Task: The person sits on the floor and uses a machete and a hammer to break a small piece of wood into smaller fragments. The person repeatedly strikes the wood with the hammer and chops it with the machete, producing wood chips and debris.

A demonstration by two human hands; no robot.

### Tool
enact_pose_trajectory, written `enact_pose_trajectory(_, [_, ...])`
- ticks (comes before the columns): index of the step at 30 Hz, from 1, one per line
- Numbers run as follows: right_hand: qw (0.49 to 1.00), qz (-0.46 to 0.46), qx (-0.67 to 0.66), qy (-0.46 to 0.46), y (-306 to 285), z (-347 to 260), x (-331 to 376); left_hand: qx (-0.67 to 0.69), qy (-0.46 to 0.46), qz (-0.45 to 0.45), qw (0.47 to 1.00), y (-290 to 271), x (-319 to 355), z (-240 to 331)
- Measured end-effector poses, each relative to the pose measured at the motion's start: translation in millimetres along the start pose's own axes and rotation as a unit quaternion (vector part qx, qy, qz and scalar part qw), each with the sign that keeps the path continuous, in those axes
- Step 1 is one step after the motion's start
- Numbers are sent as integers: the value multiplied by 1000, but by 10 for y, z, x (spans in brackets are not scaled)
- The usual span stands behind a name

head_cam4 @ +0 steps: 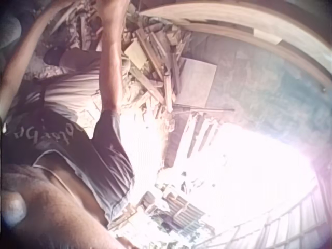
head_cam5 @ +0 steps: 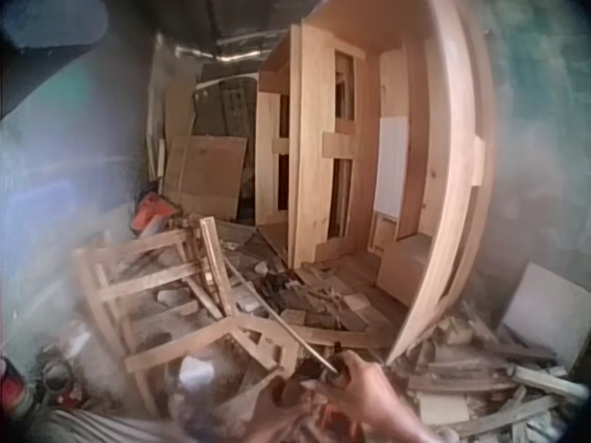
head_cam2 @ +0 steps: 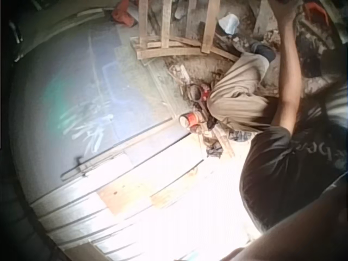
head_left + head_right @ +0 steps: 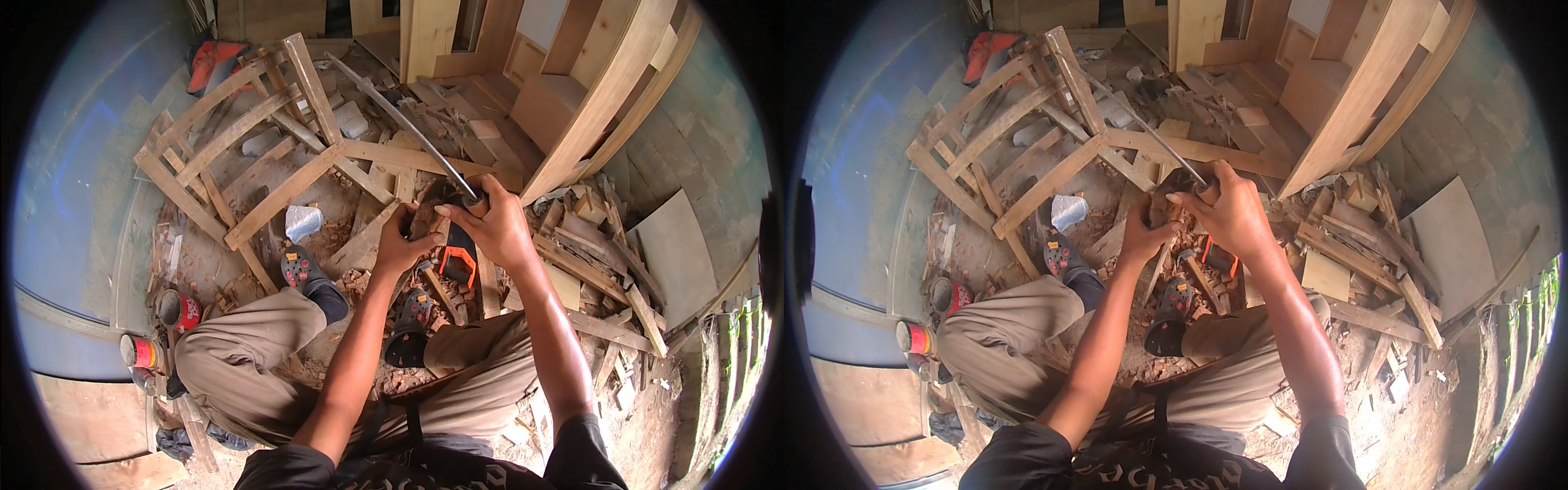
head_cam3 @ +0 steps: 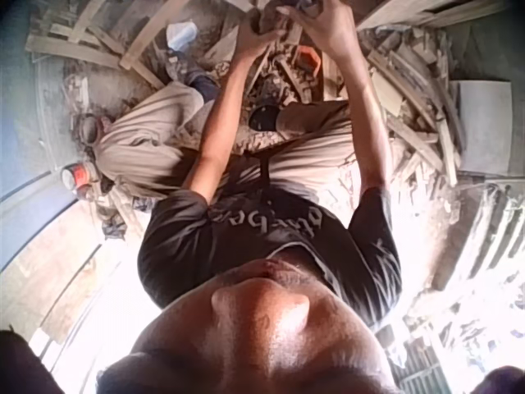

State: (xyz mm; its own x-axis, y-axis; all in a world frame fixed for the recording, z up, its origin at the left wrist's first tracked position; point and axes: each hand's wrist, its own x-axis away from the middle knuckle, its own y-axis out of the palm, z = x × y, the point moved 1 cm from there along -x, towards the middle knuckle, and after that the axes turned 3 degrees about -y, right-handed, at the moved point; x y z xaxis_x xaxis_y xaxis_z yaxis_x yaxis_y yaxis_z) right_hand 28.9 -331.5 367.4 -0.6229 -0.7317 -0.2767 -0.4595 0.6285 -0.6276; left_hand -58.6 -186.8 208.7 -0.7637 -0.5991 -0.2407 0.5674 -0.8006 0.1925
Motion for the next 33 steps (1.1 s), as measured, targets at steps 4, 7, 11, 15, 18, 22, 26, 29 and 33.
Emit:
enact_pose_trajectory(4, [993,60,-80,-66,80,217,-50,-26,2,7,1000,35,-10,22])
enact_pose_trajectory(7, [981,0,-181,67,-14,196,-92,-39,20,-13,999,41,-54,81])
enact_pose_trajectory(11, [982,23,-180,60,28,226,-80,-24,-1,-5,1000,117,-34,86])
enact_pose_trajectory(15, [991,78,-96,-40,66,-119,76,-110,40,108,987,126,-177,-11])
enact_pose_trajectory(18, [989,113,-74,-60,94,-294,83,-22,41,64,997,-105,-226,-27])
enact_pose_trajectory(22, [964,153,-218,13,146,-38,35,-8,23,66,998,-246,-131,70])
enact_pose_trajectory(26, [984,166,-56,42,190,97,73,-2,19,84,996,-521,-104,95])
enact_pose_trajectory(29, [988,126,-65,66,311,44,159,4,9,100,995,-689,-88,99])
enact_pose_trajectory(33, [987,99,-101,75,583,-87,315,-12,18,141,990,-699,-59,145])
